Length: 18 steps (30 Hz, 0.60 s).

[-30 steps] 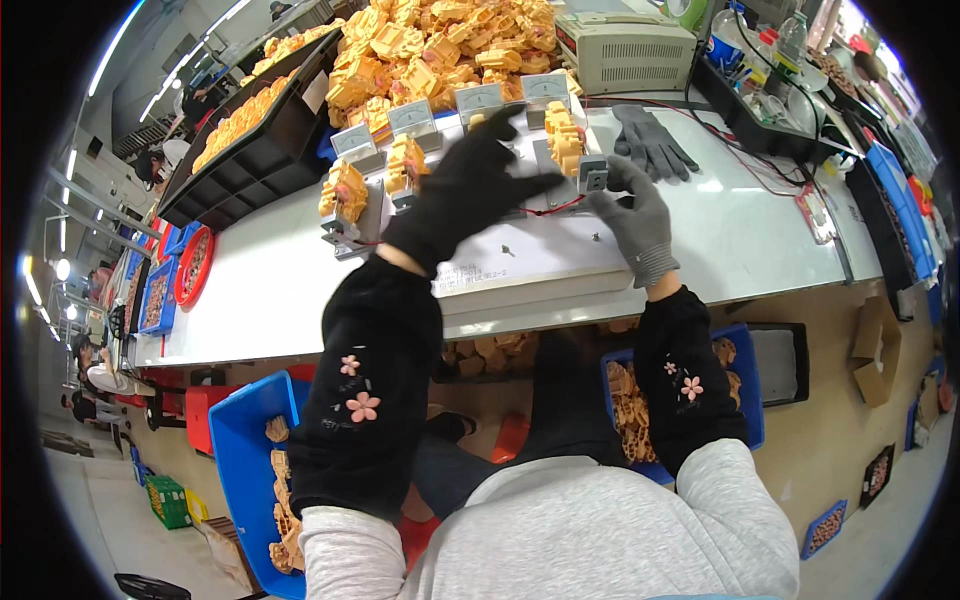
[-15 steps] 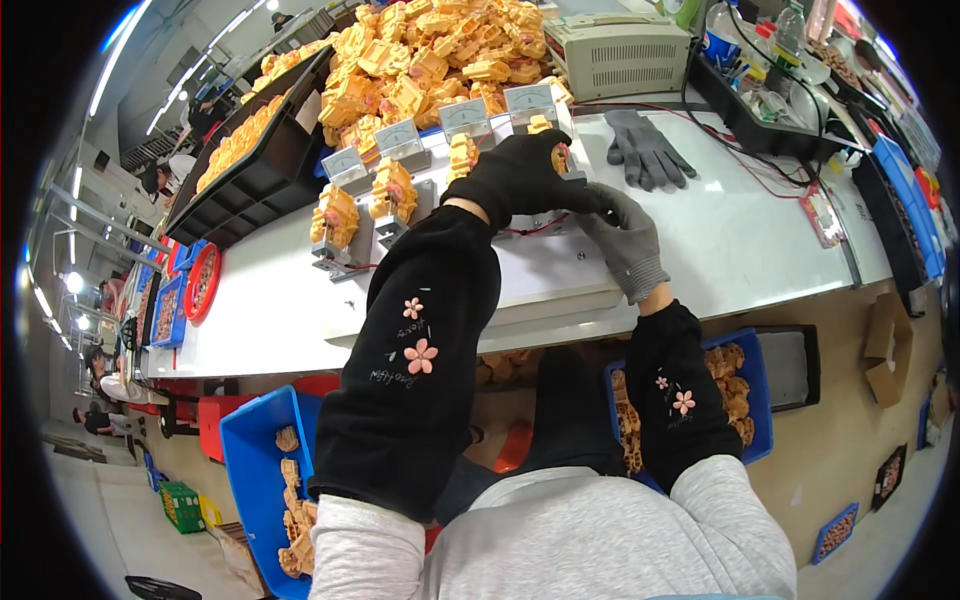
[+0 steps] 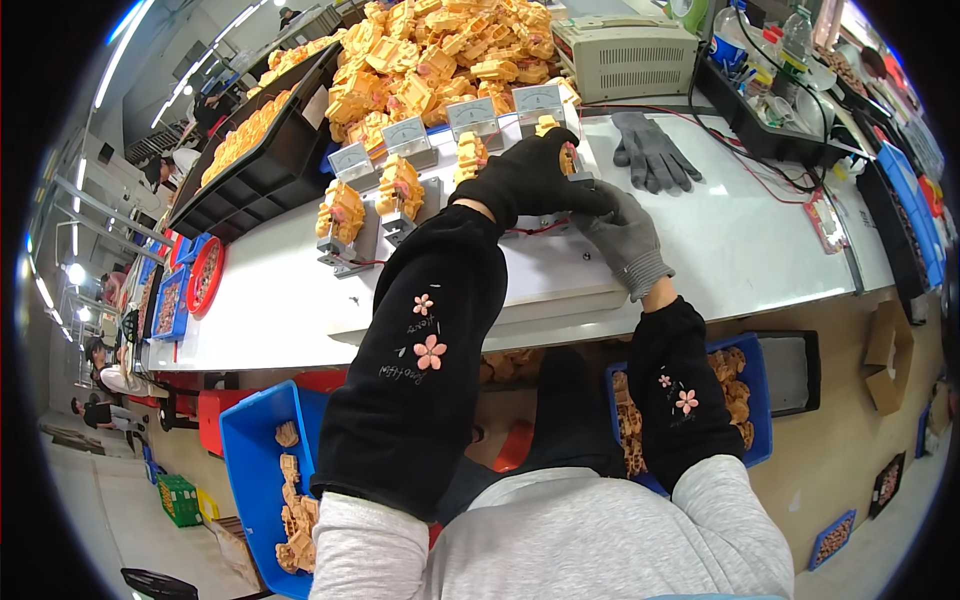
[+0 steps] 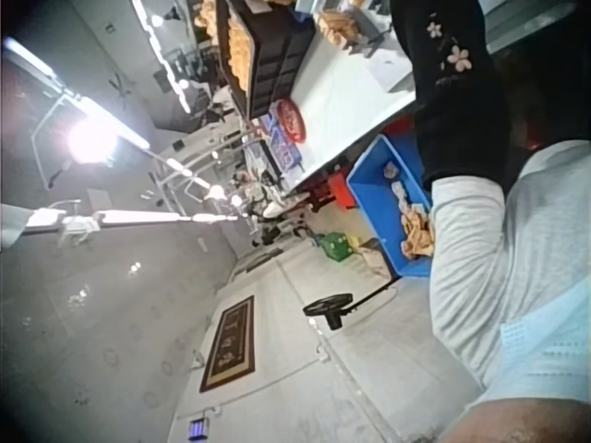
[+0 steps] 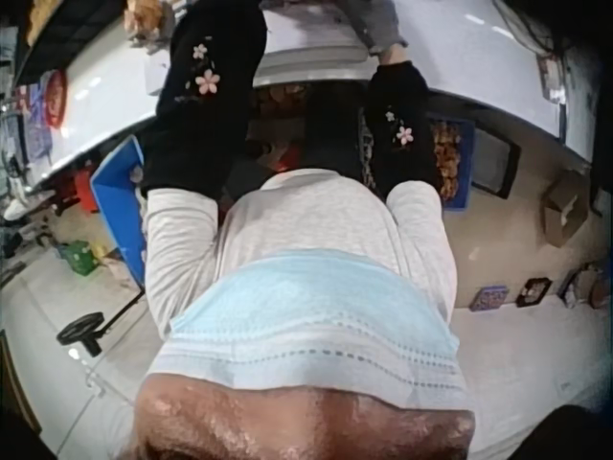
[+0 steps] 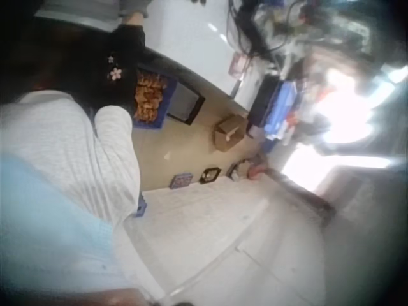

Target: Assembling small plastic components into a production fixture on a factory workbench.

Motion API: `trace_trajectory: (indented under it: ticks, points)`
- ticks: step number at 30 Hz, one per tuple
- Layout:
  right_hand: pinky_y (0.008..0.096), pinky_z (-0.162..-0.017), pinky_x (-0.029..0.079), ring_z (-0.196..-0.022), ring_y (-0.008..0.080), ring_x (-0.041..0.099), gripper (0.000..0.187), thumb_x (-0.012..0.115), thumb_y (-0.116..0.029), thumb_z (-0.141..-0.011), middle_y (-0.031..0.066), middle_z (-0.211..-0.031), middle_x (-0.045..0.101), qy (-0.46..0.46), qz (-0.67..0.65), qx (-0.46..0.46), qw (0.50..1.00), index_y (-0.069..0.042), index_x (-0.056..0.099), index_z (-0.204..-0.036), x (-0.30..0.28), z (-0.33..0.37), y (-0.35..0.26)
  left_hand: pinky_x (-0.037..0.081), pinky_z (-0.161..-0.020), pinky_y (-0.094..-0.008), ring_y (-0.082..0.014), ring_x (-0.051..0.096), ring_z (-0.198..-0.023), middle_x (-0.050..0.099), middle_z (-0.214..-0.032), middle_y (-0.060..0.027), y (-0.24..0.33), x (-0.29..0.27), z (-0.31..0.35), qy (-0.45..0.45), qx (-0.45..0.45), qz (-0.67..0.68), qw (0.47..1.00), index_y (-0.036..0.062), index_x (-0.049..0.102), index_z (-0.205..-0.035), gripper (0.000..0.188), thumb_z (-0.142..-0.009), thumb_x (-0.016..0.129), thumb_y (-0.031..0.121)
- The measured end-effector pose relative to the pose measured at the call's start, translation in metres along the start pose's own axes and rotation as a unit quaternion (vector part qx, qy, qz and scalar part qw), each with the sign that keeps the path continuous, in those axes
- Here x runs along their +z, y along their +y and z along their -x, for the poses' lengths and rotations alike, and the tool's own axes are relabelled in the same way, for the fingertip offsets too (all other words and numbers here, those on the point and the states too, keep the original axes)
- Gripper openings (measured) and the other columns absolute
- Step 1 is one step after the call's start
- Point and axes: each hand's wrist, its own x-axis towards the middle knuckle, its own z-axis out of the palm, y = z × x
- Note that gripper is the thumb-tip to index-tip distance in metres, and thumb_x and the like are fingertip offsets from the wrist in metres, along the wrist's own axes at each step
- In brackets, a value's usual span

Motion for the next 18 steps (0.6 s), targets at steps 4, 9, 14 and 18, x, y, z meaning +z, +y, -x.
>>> trace_trajectory:
  ticks: [4, 9, 14, 18]
  points:
    - [0.0239, -0.076, 0.047, -0.086, 0.0117, 0.058, 0.042, 0.068, -0.013, -0.075, 0.0062, -0.099, 0.06, 0.002, -0.033, -0.018, 0.999, -0.004, 0.053, -0.113, -0.006, -0.002, 0.008, 0.041, -0.088, -0.0349, -0.0305, 0.053, -0.103, 0.054, -0.108, -0.0221, 0.003, 0.004, -0.006, -0.001, 0.007, -0.007, 1.0, -0.0005, 0.044, -0.118, 0.085, -0.056, 0.075, 0.049]
    - [0.0248, -0.077, 0.047, -0.088, 0.0126, 0.058, 0.041, 0.069, -0.017, -0.075, 0.0076, -0.1, 0.061, 0.003, -0.034, -0.023, 0.999, -0.005, 0.055, -0.111, -0.001, 0.001, 0.0, 0.041, -0.088, -0.0353, -0.0312, 0.054, -0.102, 0.055, -0.107, -0.0219, 0.0, -0.001, -0.002, -0.003, -0.007, -0.025, 1.0, -0.0007, 0.045, -0.117, 0.085, -0.056, 0.075, 0.05]
    - [0.0246, -0.078, 0.046, -0.088, 0.0125, 0.058, 0.042, 0.069, -0.016, -0.074, 0.0078, -0.099, 0.06, 0.012, -0.064, -0.028, 0.997, -0.005, 0.054, -0.112, -0.001, 0.001, 0.014, 0.041, -0.088, -0.0355, -0.0311, 0.054, -0.101, 0.056, -0.106, -0.0215, 0.002, 0.004, -0.005, -0.006, -0.011, -0.024, 1.0, -0.0001, 0.045, -0.117, 0.084, -0.056, 0.075, 0.05]
    - [0.0244, -0.078, 0.047, -0.089, 0.0132, 0.058, 0.042, 0.069, -0.016, -0.074, 0.0086, -0.1, 0.06, 0.006, -0.033, -0.024, 0.999, -0.004, 0.054, -0.112, -0.001, 0.0, 0.011, 0.041, -0.088, -0.0357, -0.0311, 0.054, -0.101, 0.056, -0.106, -0.0214, 0.001, 0.002, -0.003, -0.002, -0.007, -0.026, 1.0, 0.001, 0.045, -0.118, 0.084, -0.057, 0.075, 0.05]
